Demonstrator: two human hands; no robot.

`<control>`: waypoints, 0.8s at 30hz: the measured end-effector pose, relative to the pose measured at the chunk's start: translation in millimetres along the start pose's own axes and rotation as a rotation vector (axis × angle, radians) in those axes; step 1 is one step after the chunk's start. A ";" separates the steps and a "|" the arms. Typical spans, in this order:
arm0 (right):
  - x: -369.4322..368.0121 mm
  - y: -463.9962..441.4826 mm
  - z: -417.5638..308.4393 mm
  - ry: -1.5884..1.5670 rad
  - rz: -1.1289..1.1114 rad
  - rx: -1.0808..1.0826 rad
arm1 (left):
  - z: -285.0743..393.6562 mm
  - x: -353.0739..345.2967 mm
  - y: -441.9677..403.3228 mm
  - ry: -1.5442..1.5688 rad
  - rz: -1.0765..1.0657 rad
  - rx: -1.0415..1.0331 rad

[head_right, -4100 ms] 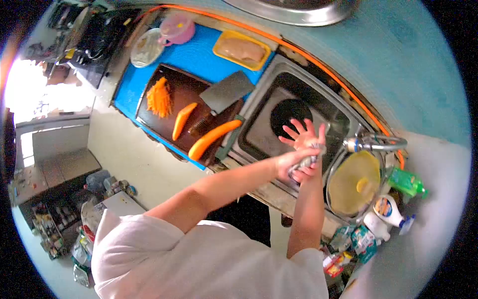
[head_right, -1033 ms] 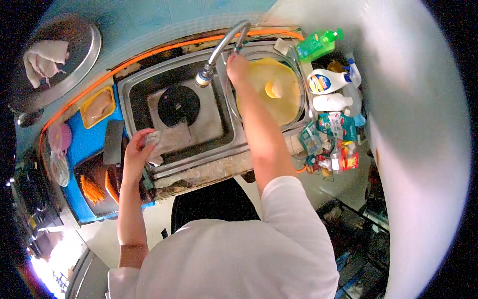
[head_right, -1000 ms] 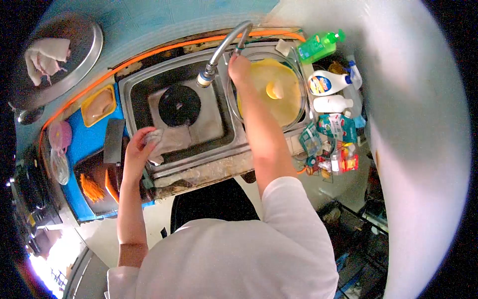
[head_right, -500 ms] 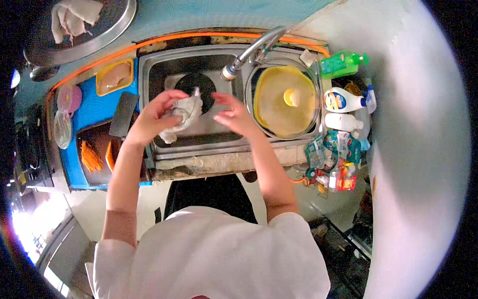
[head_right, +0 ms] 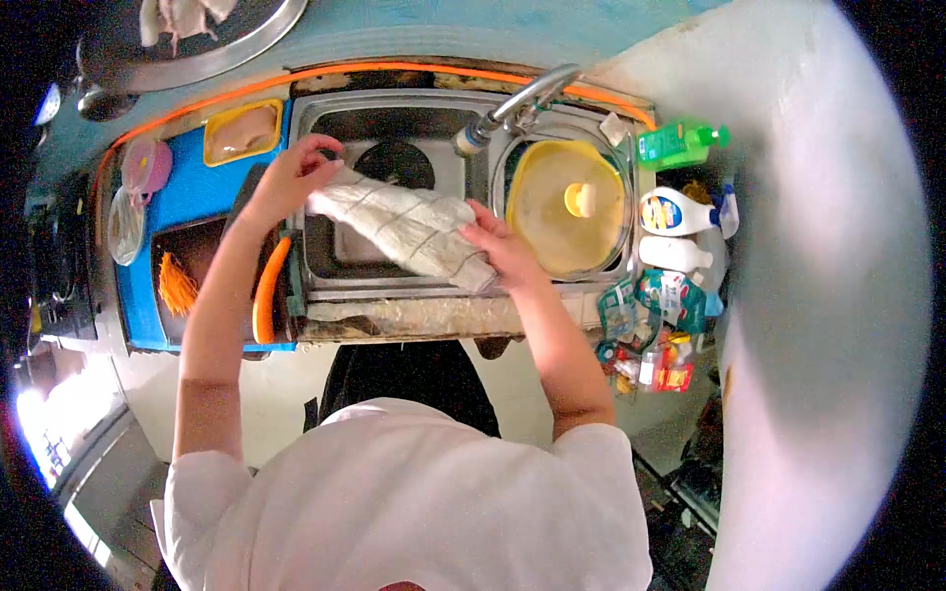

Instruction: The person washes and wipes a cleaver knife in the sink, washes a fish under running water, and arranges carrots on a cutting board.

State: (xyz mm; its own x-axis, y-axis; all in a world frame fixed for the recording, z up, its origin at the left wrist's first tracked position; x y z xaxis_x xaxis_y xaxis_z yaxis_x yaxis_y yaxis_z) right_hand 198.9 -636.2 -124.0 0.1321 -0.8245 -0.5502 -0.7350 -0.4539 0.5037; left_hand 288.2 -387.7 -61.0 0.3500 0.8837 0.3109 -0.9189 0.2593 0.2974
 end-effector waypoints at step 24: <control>-65.7 54.0 -37.6 0.606 0.335 0.363 | -91.8 -32.5 133.9 0.549 -0.083 0.086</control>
State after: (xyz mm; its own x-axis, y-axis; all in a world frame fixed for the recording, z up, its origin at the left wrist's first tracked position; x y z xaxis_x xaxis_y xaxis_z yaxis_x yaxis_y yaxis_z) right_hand 175.5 -619.2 -35.6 0.1283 -0.9862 0.1048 -0.9576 -0.0957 0.2719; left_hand 137.0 -345.9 -114.1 0.2529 0.9410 -0.2250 -0.8662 0.3238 0.3807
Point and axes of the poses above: each hand's wrist, its own y-axis away from the middle knuckle, its own x-axis out of the back of the hand, z = x × y, the point moved 10 cm from there along -y, towards the middle knuckle, and after that the axes turned 5 degrees about y, right-handed, at the moved point
